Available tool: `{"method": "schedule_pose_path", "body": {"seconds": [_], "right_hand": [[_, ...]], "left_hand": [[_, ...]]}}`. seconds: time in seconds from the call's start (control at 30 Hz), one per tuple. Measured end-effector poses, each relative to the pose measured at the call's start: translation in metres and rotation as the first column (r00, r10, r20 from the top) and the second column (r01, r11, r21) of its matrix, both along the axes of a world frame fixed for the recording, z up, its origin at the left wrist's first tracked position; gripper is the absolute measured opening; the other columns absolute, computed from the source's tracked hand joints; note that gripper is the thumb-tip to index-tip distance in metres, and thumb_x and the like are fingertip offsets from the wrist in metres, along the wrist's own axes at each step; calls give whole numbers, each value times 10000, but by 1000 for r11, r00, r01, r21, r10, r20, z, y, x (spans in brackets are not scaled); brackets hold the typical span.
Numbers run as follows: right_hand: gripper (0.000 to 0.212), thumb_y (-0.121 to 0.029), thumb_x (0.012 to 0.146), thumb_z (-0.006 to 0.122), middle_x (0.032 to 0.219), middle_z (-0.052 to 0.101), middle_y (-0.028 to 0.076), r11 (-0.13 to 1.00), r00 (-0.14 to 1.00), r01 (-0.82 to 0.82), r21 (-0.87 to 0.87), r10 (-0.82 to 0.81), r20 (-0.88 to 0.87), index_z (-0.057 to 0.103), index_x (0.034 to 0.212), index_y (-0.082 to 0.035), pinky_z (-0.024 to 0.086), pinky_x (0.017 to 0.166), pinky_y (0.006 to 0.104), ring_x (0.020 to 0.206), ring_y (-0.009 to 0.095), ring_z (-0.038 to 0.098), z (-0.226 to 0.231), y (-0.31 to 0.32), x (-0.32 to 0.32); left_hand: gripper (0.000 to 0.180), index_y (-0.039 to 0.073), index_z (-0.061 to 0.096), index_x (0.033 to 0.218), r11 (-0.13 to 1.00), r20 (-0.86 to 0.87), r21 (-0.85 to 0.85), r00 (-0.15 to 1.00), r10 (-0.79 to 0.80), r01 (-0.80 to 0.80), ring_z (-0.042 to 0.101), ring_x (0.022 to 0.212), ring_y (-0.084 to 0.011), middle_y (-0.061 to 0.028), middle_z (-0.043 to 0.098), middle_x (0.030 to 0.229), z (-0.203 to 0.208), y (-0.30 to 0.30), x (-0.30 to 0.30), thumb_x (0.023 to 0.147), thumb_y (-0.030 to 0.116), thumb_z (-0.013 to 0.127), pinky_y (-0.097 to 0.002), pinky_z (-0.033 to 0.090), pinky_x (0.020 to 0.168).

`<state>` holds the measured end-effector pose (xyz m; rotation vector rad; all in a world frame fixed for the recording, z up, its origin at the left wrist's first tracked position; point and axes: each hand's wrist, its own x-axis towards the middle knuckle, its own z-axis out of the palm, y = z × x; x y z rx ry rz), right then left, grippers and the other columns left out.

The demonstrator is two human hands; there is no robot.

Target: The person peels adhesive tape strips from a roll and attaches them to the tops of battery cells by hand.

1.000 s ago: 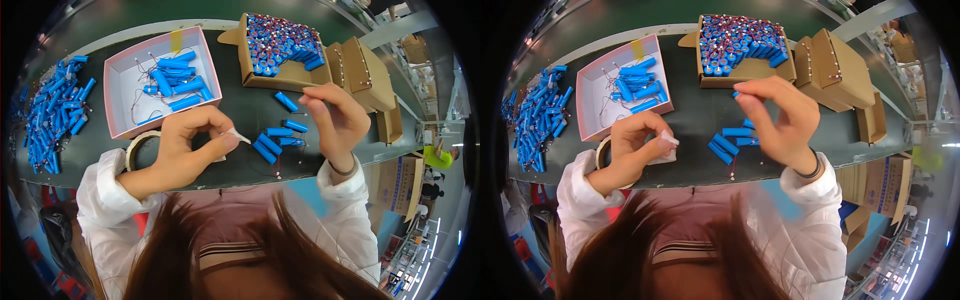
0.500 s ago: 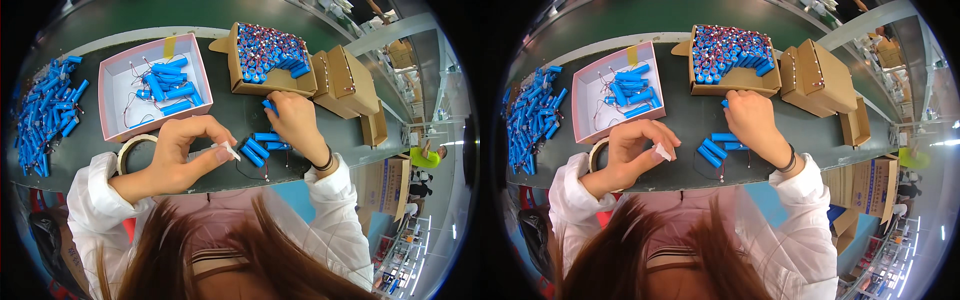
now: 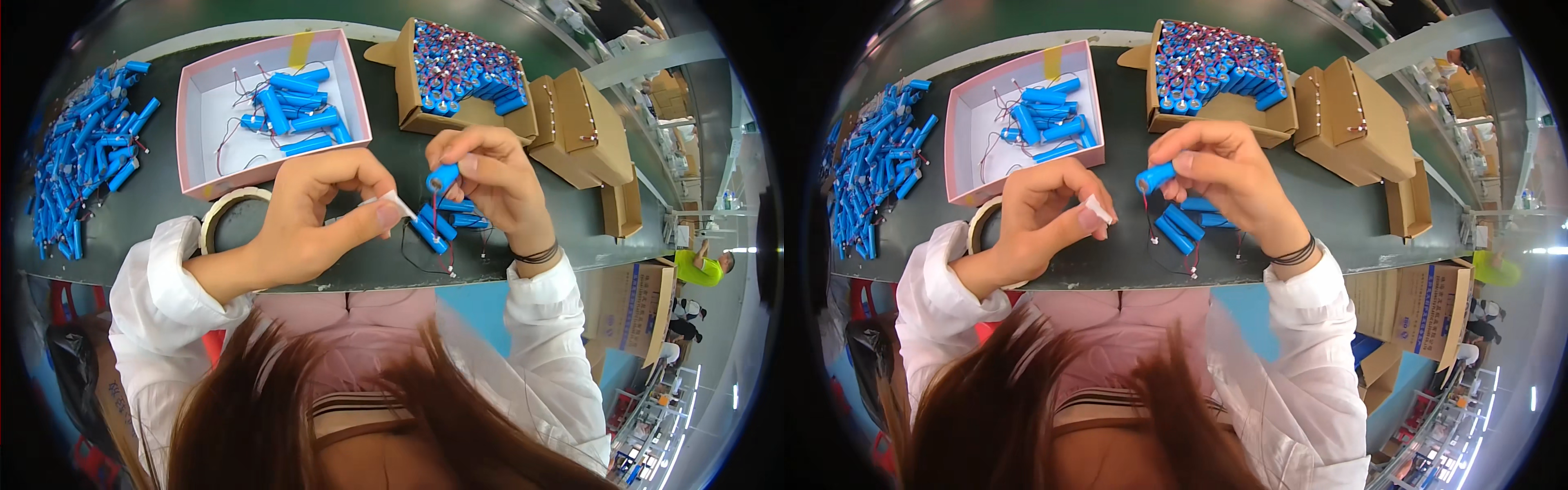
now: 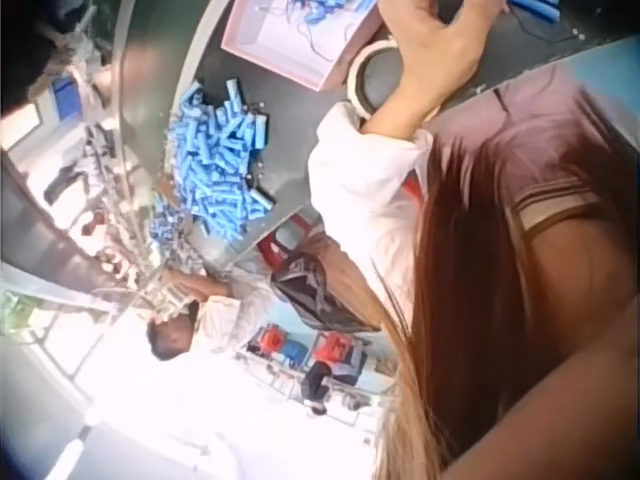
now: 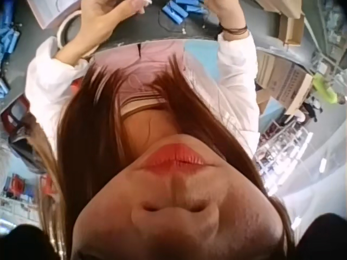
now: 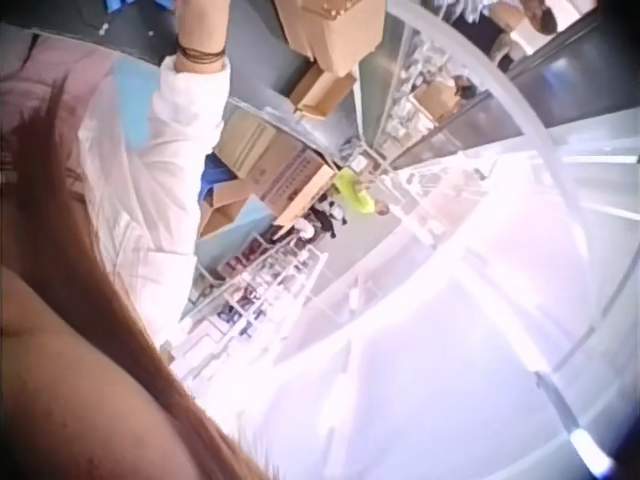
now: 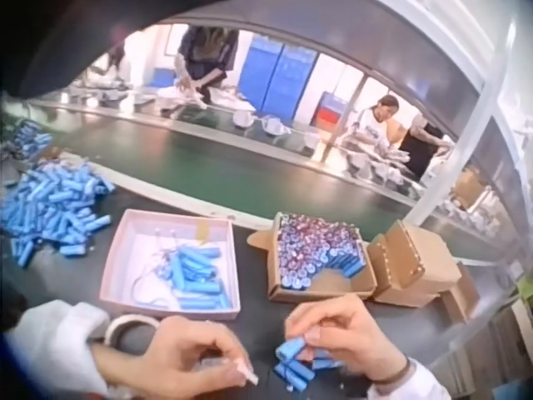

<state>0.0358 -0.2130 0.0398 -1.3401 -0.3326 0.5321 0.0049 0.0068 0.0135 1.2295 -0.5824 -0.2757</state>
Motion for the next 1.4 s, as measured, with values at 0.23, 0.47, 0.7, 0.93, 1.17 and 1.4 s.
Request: {"method": "schedule_pose_path", "body": {"seconds": [0.23,0.47,0.7,0.93,1.17,1.4], "right_hand": [[219,-142,858,499,797,585,97,919,927,-21,393,165,-336,547,945,53,410,537,199,614,88,515,-32,20,-8],[258,-188,877,481,778,575,84,918,874,3,396,190,-447,545,950,51,380,511,191,594,75,480,-32,27,-16],[274,-209,878,486,744,576,74,935,897,11,354,147,-416,550,938,52,366,473,187,551,76,461,-35,27,-16],[308,-244,884,477,721,577,70,938,888,33,345,130,-440,555,922,51,381,453,185,526,82,478,-34,30,-19],[362,-337,896,430,637,521,32,993,981,49,107,-28,-192,511,878,15,333,411,173,459,52,431,-31,36,-30],[340,-324,884,465,638,507,7,999,987,2,51,-11,161,526,787,-4,338,427,169,527,42,457,-46,33,-26]], "left_hand": [[86,-13,518,801,1000,-25,12,999,26,-26,544,643,-121,-101,571,757,-2,-3,-1,806,69,547,-237,440,599],[106,-17,528,791,997,-73,74,997,-1,6,545,644,-118,-92,570,742,2,0,-3,803,84,559,-234,436,606],[112,-13,531,771,986,-127,163,992,0,21,536,640,-105,-78,569,711,3,-2,2,794,89,568,-222,421,609],[130,-10,528,758,975,-163,215,987,-15,51,535,644,-100,-72,565,703,4,-1,0,791,108,568,-223,417,610],[145,1,522,725,977,-201,186,977,-65,104,517,637,-84,-57,559,693,3,-2,0,793,119,569,-208,399,600],[192,3,503,639,991,-125,129,992,-25,41,442,539,-61,-17,495,580,-2,-9,-2,769,104,601,-214,355,515]]}}
